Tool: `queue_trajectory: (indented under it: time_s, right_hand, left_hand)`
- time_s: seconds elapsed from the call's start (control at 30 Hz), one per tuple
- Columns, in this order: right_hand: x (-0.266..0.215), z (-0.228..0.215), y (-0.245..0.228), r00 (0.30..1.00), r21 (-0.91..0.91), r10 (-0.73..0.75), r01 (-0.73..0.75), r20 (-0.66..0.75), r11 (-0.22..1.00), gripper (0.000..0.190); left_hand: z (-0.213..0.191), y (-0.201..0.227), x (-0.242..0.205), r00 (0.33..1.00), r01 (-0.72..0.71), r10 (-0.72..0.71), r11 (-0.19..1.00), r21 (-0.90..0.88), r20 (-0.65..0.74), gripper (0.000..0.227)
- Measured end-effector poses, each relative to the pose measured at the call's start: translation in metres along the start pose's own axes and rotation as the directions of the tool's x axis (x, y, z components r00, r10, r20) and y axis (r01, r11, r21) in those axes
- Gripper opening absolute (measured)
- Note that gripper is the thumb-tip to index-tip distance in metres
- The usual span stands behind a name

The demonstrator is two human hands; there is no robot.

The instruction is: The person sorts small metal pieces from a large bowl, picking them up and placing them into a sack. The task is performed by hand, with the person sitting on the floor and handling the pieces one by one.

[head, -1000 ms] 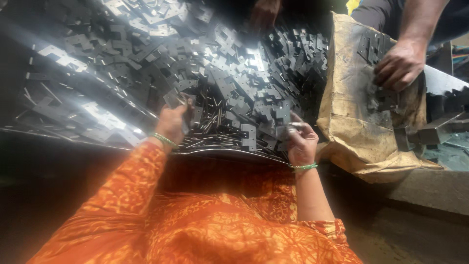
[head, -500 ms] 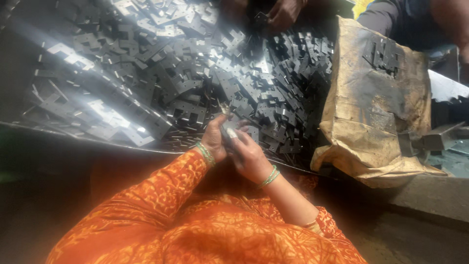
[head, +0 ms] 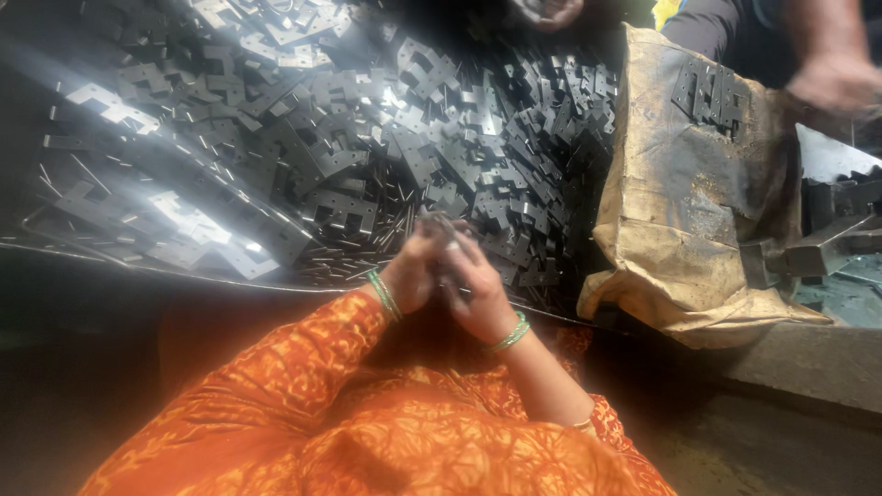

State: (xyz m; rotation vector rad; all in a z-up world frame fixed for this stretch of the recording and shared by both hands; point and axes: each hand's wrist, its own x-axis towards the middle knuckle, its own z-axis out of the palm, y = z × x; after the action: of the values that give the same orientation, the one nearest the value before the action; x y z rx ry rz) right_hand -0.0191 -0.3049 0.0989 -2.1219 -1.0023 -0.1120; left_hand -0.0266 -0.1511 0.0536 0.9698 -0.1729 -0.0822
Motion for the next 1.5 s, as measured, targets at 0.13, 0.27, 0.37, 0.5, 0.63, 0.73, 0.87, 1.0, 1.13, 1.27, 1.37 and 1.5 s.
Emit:
queue_trajectory:
  time_s: [0.13,0.27,0.37,0.5,0.63,0.73,0.87,1.0,1.13,1.27,1.37,1.5]
  right_hand:
    - [0.001,-0.036,0.040,0.733,0.754,0.678,-0.476,0.055,0.453,0.057]
    - [-0.008,-0.134,0.123,0.693,0.891,0.702,-0.201,-0.164,0.406,0.035]
    - [-0.018,-0.224,0.206,0.685,-0.023,0.271,-0.387,-0.676,0.922,0.035]
    - [-0.056,-0.281,0.269,0.710,-0.610,0.412,-0.703,-0.571,0.367,0.043]
    - [-0.043,-0.254,0.245,0.869,-0.845,0.369,-0.446,-0.330,0.296,0.047]
    - [-0.005,-0.180,0.194,0.977,-0.821,0.116,-0.214,-0.179,0.530,0.041]
    - [0.026,-0.051,0.142,0.976,-0.675,0.200,-0.087,0.091,0.732,0.055]
    - [0.026,-0.009,0.162,0.909,-0.734,0.359,-0.095,0.212,0.673,0.055]
    - [0.001,-0.024,0.193,0.894,-0.671,0.405,-0.181,0.193,0.719,0.030]
    - [-0.016,-0.066,0.176,0.962,-0.460,0.270,-0.216,0.052,0.861,0.031]
    - [-0.027,-0.080,0.143,0.864,-0.121,0.500,-0.502,-0.053,0.856,0.028]
    - [-0.034,-0.052,0.110,0.691,0.744,0.722,-0.485,0.004,0.460,0.026]
  left_hand:
    - [-0.012,0.005,0.021,0.984,-0.004,-0.074,0.900,0.437,0.161,0.045]
    - [-0.065,0.014,0.036,0.947,0.119,-0.297,-0.040,0.992,-0.125,0.042]
    - [-0.102,0.010,0.031,0.959,-0.053,-0.271,-0.462,0.885,-0.084,0.031]
    - [-0.120,-0.001,0.024,0.936,-0.013,-0.322,-0.440,0.898,-0.144,0.033]
    - [-0.123,0.005,0.029,0.906,-0.028,-0.389,-0.447,0.894,-0.167,0.031]
    - [-0.126,0.011,0.019,0.906,-0.051,-0.395,-0.458,0.888,-0.151,0.029]
    - [-0.127,0.016,0.012,0.895,-0.051,-0.408,-0.494,0.868,-0.180,0.037]
    - [-0.123,0.024,0.014,0.867,-0.048,-0.450,-0.504,0.862,-0.214,0.031]
    - [-0.120,0.046,-0.001,0.914,-0.069,-0.373,-0.524,0.849,-0.156,0.017]
    - [-0.121,0.080,-0.008,0.938,0.234,-0.221,-0.163,0.958,-0.267,0.029]
    - [-0.121,0.092,-0.010,0.948,0.290,-0.008,0.428,0.856,-0.317,0.034]
    - [-0.123,0.093,-0.006,0.942,0.002,-0.009,1.000,-0.023,-0.336,0.031]
